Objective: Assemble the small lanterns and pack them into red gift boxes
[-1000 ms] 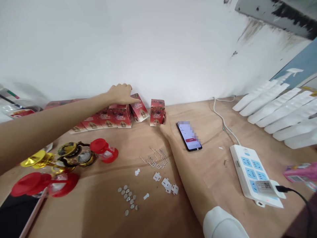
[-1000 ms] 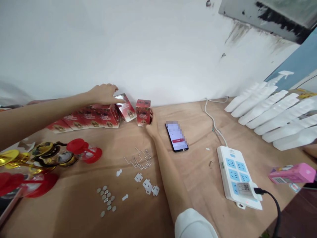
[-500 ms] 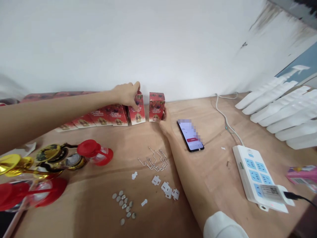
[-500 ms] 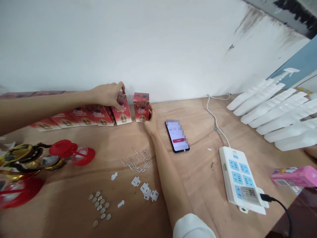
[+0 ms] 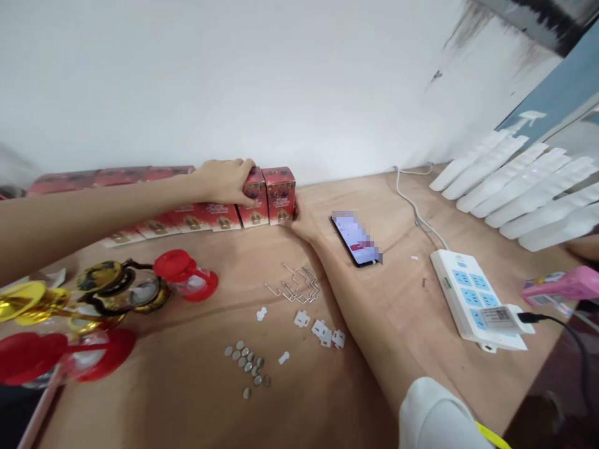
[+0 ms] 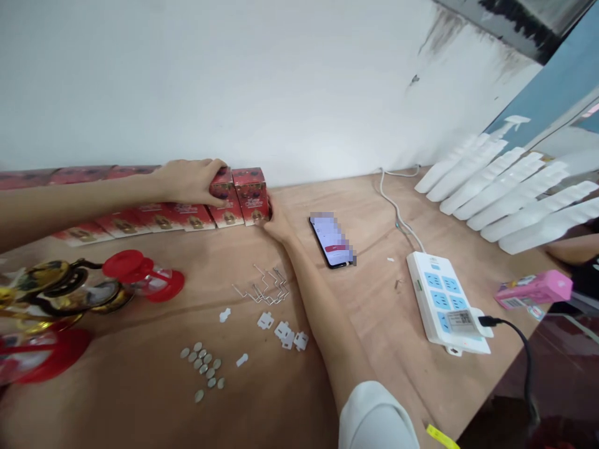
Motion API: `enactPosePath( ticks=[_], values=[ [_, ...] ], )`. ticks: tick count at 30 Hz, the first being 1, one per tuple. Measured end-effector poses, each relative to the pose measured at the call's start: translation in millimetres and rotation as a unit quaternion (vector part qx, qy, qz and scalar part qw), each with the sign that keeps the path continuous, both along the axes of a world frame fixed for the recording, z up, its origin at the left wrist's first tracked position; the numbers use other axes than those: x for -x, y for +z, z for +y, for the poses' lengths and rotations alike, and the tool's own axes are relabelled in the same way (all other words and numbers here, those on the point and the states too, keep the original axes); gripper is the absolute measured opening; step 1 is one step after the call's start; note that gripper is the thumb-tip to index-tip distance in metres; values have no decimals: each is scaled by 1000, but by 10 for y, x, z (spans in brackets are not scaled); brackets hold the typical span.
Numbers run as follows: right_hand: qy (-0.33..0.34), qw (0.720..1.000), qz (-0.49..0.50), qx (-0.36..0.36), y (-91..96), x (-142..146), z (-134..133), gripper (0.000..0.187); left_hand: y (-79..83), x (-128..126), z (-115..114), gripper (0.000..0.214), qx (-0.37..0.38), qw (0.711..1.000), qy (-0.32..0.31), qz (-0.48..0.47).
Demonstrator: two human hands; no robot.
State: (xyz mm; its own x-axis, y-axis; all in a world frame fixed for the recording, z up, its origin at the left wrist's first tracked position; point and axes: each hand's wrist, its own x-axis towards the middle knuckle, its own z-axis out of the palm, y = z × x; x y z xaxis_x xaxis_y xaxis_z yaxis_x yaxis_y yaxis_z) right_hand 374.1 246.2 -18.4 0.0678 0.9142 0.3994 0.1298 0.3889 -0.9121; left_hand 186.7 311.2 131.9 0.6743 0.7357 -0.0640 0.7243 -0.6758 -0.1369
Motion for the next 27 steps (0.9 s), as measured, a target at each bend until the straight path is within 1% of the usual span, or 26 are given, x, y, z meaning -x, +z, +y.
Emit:
enactPosePath(
  ticks=[4, 8, 11, 14, 17, 19, 21, 24, 27],
  values=[
    [5, 1000, -10, -15, -33, -27, 46, 79, -16, -29, 75, 97, 4, 1000, -12, -1],
    [-11, 999, -40, -31, -39, -40, 96, 80, 9, -22, 114, 101, 8, 1000, -27, -11],
    [-31, 996, -78, -27, -25, -25, 123, 85, 50, 69, 118, 107, 36, 998, -53, -26],
    [-42, 992, -114, -37, -17, 17, 149, 90, 79, 228, 141, 115, 58, 995, -78, -31],
    [-62, 986, -148, -40, -21, 65, 182, 94, 80, 381, 194, 118, 43, 998, -51, -9],
    [-83, 981, -170, -29, -31, 85, 208, 99, 66, 444, 235, 114, 22, 999, -26, 4],
    [-100, 977, -187, -12, -44, 93, 236, 102, 48, 471, 266, 110, 4, 1000, -15, 8],
    [-114, 974, -196, 7, -63, 89, 277, 105, 20, 470, 281, 107, -15, 1000, -23, 7],
    [-102, 978, -184, -10, -70, 88, 307, 113, 2, 468, 254, 105, -37, 998, -52, 11]
  ],
)
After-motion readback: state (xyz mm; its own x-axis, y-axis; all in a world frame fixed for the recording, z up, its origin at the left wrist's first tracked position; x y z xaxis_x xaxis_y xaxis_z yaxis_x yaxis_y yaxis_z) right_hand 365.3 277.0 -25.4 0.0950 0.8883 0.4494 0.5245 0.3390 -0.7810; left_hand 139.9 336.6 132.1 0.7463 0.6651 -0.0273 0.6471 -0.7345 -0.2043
